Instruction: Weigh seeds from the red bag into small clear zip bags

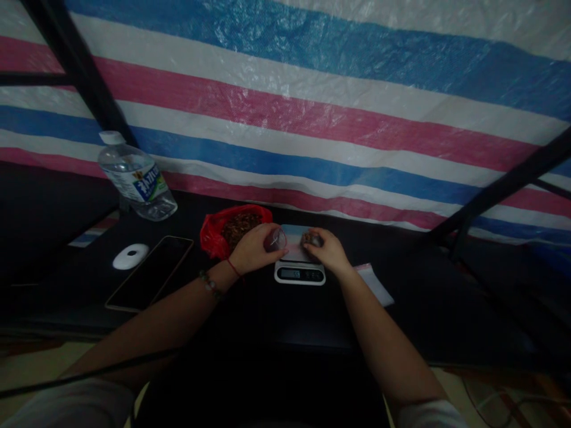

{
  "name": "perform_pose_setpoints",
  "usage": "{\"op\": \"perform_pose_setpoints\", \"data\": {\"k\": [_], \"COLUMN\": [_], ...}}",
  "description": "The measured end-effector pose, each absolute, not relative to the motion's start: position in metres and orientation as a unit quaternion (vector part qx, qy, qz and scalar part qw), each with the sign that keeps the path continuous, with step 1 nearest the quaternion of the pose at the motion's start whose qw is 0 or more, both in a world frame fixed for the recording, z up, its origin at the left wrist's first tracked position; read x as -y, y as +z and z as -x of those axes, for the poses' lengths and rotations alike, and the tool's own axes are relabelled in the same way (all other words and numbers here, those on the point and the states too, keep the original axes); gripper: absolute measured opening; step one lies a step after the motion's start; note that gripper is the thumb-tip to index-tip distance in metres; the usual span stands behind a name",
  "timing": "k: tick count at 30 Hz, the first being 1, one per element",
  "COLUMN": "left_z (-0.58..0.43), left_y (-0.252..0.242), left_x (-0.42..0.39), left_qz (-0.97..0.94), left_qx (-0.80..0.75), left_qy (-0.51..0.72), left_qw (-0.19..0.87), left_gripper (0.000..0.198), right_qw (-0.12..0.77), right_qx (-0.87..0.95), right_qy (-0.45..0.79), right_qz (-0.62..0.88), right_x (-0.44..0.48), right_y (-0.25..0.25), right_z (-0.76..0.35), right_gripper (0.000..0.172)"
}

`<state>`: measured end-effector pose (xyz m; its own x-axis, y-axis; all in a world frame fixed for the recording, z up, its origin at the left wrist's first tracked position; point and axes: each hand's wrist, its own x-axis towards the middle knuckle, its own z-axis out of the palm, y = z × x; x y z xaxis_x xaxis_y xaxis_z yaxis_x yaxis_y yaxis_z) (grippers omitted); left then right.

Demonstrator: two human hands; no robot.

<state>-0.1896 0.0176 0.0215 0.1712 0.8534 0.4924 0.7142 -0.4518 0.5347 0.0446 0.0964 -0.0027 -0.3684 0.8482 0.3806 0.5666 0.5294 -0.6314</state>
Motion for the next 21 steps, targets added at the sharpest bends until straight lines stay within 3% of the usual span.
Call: {"op": "perform_pose_setpoints", "data": {"k": [9,12,15,21], "left_z": [0.178,0.176,0.174,0.171], "left_y": [0.017,0.017,0.020,0.022], "left_x": [-0.014,-0.013,-0.011,-0.009], "left_qz": [-0.785,-0.791,-0.787,-0.771], "left_qx": [-0.491,-0.478,-0.476,-0.476], "left_qy": [0.367,0.366,0.369,0.390], "left_qw": [0.095,0.110,0.132,0.165], "left_gripper": [0.061,0.061,0.060,0.055], "right_qw": [0.427,0.430,0.425,0.450], "right_qx": [0.762,0.729,0.728,0.730], "right_qy": [0.375,0.437,0.455,0.440], "right_qz": [0.310,0.304,0.287,0.265], "right_x": [-0.065,-0.058,-0.056,-0.053], "right_y": [0.012,0.010,0.011,0.016], "right_z": [-0.034,-0.028,-0.026,-0.026], "right_gripper": [0.054,0.046,0.036,0.037]}}
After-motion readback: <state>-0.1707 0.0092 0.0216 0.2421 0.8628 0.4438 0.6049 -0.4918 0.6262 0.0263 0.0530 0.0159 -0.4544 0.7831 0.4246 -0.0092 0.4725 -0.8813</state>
